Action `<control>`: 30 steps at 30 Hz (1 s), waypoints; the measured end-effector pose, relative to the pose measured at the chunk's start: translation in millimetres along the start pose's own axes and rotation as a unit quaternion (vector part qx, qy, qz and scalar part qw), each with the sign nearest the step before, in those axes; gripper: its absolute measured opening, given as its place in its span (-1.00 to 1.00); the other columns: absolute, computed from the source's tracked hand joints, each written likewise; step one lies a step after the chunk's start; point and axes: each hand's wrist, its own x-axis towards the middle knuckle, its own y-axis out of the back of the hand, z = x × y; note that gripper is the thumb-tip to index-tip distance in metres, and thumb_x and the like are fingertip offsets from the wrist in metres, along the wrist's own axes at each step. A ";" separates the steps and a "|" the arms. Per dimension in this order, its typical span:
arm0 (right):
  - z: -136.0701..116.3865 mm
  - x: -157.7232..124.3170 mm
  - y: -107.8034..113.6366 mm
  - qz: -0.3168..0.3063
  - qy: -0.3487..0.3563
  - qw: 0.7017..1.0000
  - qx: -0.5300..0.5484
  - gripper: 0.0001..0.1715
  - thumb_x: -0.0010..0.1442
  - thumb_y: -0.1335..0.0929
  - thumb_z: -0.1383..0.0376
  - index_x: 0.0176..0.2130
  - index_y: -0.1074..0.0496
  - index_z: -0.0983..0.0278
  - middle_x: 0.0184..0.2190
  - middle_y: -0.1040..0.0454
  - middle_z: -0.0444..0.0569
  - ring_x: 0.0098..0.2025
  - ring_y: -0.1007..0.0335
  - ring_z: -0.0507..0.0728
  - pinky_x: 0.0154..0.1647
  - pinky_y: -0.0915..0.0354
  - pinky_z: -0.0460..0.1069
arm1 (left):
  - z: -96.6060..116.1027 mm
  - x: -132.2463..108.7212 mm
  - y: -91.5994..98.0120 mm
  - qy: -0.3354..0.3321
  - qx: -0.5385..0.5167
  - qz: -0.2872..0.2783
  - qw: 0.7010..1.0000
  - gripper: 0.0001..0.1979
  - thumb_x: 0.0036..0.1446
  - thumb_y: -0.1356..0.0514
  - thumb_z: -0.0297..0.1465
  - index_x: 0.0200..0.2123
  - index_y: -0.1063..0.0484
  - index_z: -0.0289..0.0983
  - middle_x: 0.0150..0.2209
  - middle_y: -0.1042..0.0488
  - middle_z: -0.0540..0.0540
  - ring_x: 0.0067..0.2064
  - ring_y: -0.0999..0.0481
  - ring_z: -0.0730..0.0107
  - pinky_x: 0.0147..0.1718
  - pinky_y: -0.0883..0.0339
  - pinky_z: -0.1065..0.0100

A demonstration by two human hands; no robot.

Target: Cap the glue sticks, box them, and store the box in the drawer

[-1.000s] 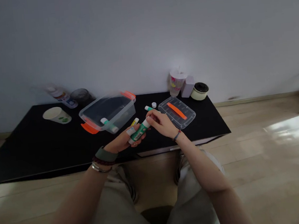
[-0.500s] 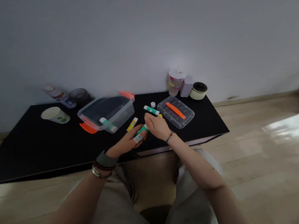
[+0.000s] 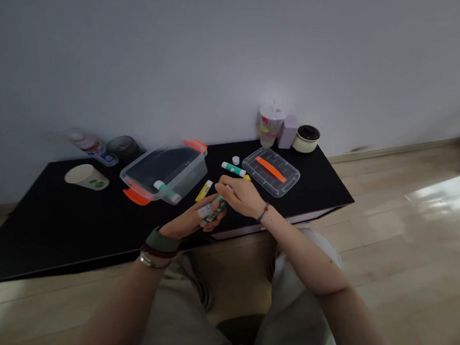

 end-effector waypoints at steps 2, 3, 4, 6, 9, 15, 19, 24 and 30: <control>-1.6 0.5 5.3 -0.001 0.023 1.000 -0.003 -0.57 0.42 -0.12 0.14 -0.40 -0.30 0.24 -0.55 -0.32 -0.15 -0.50 -0.21 0.02 -0.39 -0.09 -0.08 | 0.5 0.0 -3.3 0.005 -0.055 -0.026 0.998 -0.53 0.24 -0.06 0.07 -0.10 -0.26 -0.23 -0.42 -0.23 0.07 -0.58 -0.11 0.62 -0.65 -0.03 0.50; -1.7 1.3 5.9 0.000 0.015 1.000 -0.022 -0.58 0.41 -0.12 0.16 -0.41 -0.30 0.24 -0.57 -0.32 -0.15 -0.51 -0.20 0.02 -0.40 -0.08 -0.08 | -0.4 0.8 -5.2 -0.001 -0.051 -0.017 0.999 -0.53 0.24 -0.06 0.07 -0.10 -0.26 -0.23 -0.41 -0.23 0.07 -0.58 -0.12 0.62 -0.65 -0.03 0.51; -1.4 2.4 5.0 0.000 -0.003 0.999 -0.048 -0.59 0.41 -0.13 0.18 -0.41 -0.32 0.23 -0.57 -0.33 -0.15 -0.52 -0.20 0.02 -0.41 -0.06 -0.07 | -2.1 2.3 -7.0 -0.009 -0.027 0.004 1.000 -0.53 0.25 -0.06 0.06 -0.11 -0.27 -0.23 -0.42 -0.24 0.06 -0.57 -0.13 0.61 -0.64 -0.05 0.50; 0.5 4.9 -0.5 0.000 -0.065 0.992 -0.109 -0.61 0.40 -0.14 0.22 -0.39 -0.36 0.23 -0.55 -0.38 -0.12 -0.51 -0.24 0.04 -0.42 -0.04 -0.06 | -7.1 6.5 -9.3 -0.028 0.072 0.074 0.994 -0.58 0.27 -0.06 0.02 -0.13 -0.28 -0.23 -0.41 -0.27 0.03 -0.54 -0.21 0.55 -0.60 -0.12 0.47; 4.6 7.4 -11.2 0.004 -0.168 0.968 -0.187 -0.63 0.41 -0.15 0.21 -0.32 -0.43 0.22 -0.46 -0.48 -0.05 -0.45 -0.35 0.09 -0.44 0.00 -0.04 | -14.6 12.5 -7.8 -0.055 0.252 0.186 0.948 -0.67 0.24 -0.14 -0.09 -0.15 -0.31 -0.23 -0.34 -0.37 -0.06 -0.38 -0.37 0.38 -0.46 -0.22 0.39; 3.7 2.3 -3.2 -0.045 -0.070 0.988 -0.131 -0.60 0.43 -0.16 0.12 -0.32 -0.41 0.23 -0.50 -0.46 -0.08 -0.40 -0.40 0.08 -0.39 -0.05 -0.07 | -11.8 7.1 1.2 0.036 0.067 0.038 0.996 -0.56 0.24 -0.05 0.03 -0.09 -0.27 -0.22 -0.42 -0.28 0.04 -0.55 -0.22 0.51 -0.58 -0.12 0.44; -1.5 0.6 5.0 -0.055 -0.030 0.989 -0.130 -0.61 0.42 -0.16 0.18 -0.36 -0.39 0.23 -0.55 -0.42 -0.12 -0.45 -0.35 0.05 -0.39 -0.03 -0.07 | -9.2 2.2 -3.7 0.038 -0.031 -0.023 0.999 -0.53 0.24 -0.04 0.06 -0.09 -0.24 -0.23 -0.42 -0.23 0.07 -0.58 -0.15 0.59 -0.63 -0.05 0.49; 1.6 4.9 -11.3 -0.018 -0.180 0.962 -0.206 -0.63 0.41 -0.17 0.20 -0.32 -0.45 0.22 -0.44 -0.50 -0.05 -0.43 -0.39 0.09 -0.43 0.00 -0.04 | -17.8 9.6 -8.9 -0.030 0.235 0.136 0.962 -0.66 0.26 -0.09 -0.06 -0.19 -0.29 -0.23 -0.38 -0.34 -0.03 -0.45 -0.35 0.41 -0.47 -0.21 0.39; 8.5 4.7 -9.5 -0.016 -0.150 0.983 -0.105 -0.57 0.42 -0.16 0.07 -0.33 -0.41 0.22 -0.50 -0.45 -0.11 -0.45 -0.35 0.06 -0.42 -0.08 -0.07 | -19.8 12.0 -3.6 0.003 0.160 0.113 0.981 -0.60 0.26 -0.06 0.00 -0.11 -0.28 -0.21 -0.42 -0.31 0.01 -0.52 -0.29 0.46 -0.53 -0.17 0.41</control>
